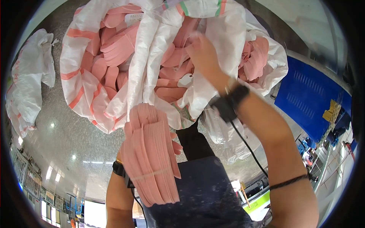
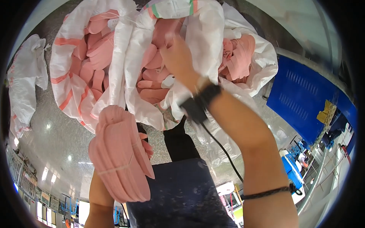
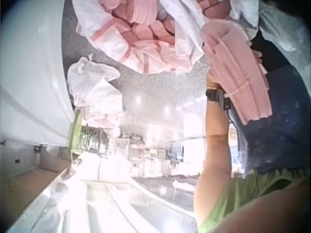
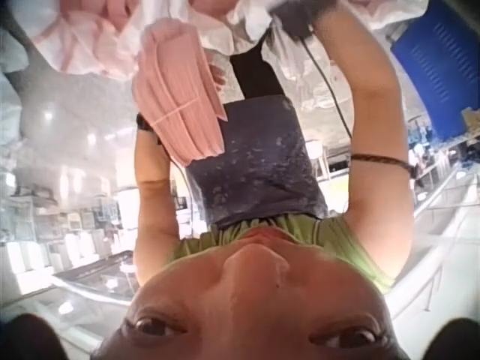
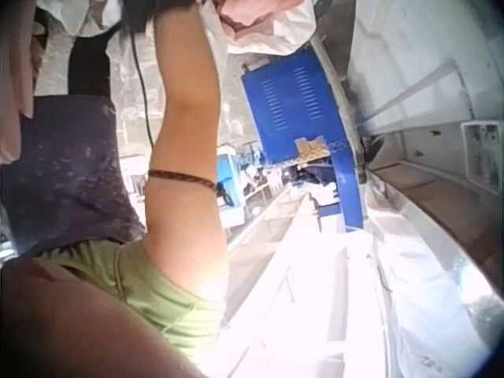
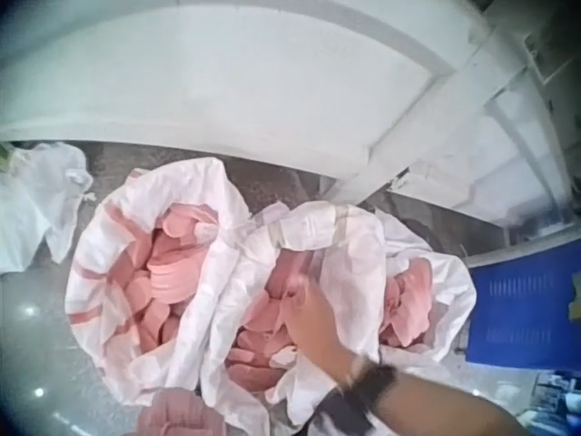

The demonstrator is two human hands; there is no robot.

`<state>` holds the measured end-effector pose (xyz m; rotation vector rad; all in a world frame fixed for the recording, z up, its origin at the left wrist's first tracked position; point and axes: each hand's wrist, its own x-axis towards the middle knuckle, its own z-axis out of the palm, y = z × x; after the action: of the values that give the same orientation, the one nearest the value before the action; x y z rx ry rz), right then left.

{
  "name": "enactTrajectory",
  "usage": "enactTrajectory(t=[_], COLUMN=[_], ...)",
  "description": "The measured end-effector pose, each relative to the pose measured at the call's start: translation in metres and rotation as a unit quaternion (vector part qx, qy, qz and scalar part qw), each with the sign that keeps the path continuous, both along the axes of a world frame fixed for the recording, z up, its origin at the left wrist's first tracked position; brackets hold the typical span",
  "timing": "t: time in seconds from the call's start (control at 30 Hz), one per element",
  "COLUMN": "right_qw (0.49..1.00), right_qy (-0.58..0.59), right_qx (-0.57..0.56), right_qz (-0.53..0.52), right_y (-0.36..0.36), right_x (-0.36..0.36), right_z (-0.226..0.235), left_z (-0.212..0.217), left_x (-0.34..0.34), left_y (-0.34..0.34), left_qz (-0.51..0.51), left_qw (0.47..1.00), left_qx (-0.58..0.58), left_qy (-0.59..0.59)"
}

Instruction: The recorder collects a stack of pink shoe soles from a large bag and carries them to an assembly line where they are placed next to shoe uppers and molds for processing.

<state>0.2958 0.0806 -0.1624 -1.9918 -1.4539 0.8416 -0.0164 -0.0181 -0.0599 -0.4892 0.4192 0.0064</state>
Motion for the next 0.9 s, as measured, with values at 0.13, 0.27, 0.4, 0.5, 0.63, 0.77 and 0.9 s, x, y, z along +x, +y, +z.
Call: enactTrajectory(t=[0.13, 0.27, 0.4, 0.5, 0.63, 0.77, 0.9], right_qw=[0.938, 0.932, 0.948, 0.948, 0.940, 0.914, 0.873], right_qy=[-0.331, -0.304, -0.192, -0.114, 0.015, 0.145, 0.301], right_qx=[-0.104, -0.196, -0.252, -0.277, -0.275, -0.258, -0.234], right_qz=[0.007, 0.010, -0.044, -0.107, -0.200, -0.278, -0.304], right_y=[0.091, 0.105, 0.093, 0.089, 0.074, 0.079, 0.097], right_x=[0.028, 0.011, 0.034, 0.039, 0.021, 0.018, 0.032], right_z=[-0.118, -0.183, -0.212, -0.217, -0.204, -0.196, -0.176], left_z=[-0.013, -0.021, -0.024, -0.009, 0.026, 0.029, 0.017], left_x=[-0.026, -0.057, -0.048, -0.066, -0.110, -0.063, -0.025], left_y=[-0.015, -0.039, -0.039, -0.054, -0.076, -0.056, -0.009], left_qz=[-0.004, 0.007, 0.003, -0.016, -0.054, -0.084, -0.081], left_qw=[1.000, 0.999, 0.997, 0.995, 0.994, 0.992, 0.995], left_qx=[-0.016, -0.041, -0.077, -0.091, -0.083, -0.073, -0.047], left_qy=[-0.021, -0.019, -0.028, -0.047, -0.052, -0.057, -0.028])
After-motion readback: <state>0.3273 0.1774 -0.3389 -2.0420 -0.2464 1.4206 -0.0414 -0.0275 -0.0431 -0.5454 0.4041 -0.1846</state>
